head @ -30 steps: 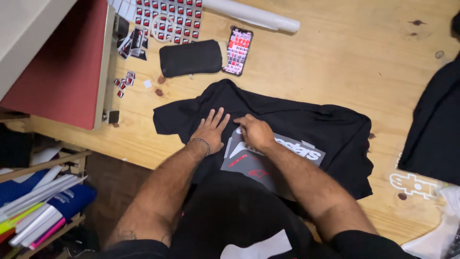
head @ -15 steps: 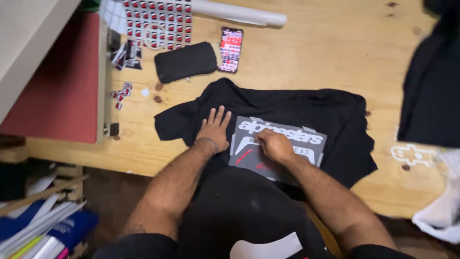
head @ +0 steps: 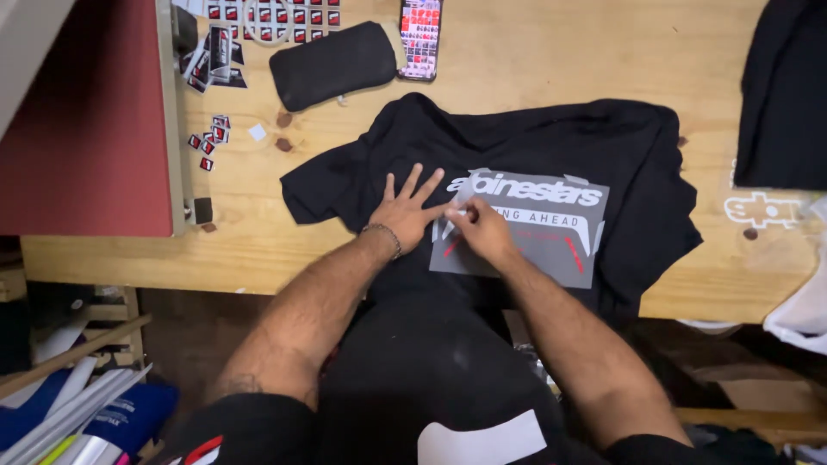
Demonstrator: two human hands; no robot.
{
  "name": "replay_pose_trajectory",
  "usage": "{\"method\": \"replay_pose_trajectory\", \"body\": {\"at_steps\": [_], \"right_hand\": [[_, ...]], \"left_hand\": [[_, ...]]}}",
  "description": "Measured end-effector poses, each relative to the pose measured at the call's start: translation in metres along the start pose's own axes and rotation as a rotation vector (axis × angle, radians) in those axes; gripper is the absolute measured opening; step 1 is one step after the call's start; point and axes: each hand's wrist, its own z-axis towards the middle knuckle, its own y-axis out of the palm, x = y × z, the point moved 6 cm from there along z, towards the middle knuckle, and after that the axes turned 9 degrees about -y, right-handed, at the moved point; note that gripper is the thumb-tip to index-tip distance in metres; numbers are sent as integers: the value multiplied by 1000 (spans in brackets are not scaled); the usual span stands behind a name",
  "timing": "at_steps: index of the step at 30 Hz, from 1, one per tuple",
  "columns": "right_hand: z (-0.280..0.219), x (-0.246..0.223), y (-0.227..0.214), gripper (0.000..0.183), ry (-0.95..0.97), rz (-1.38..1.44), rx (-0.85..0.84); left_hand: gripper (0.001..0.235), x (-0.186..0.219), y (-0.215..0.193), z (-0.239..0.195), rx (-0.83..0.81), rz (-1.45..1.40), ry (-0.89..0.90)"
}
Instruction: Applying heat transfer decals to a black t-shirt using a commercial heat press machine.
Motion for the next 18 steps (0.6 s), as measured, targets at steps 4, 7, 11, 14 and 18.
{"method": "replay_pose_trajectory", "body": {"at_steps": [4,7,11,14,18], "right_hand": [[9,1,1,43,134,-19,54],[13,22,6,38,168,-9,76],[10,33,-1,34,238,124,98],[9,35,-25,33,128,-136,118],[-1,47,-56,31,195,-87,161]], "left_hand": [[66,-2,27,-6,42,19,127],[78,-5,32,-9,90,-83,151],[81,-7,23,-13,67,-55,98],[79,-4,24,-12,68,-13,80],[81,-6,32,-10,45,4,82]]}}
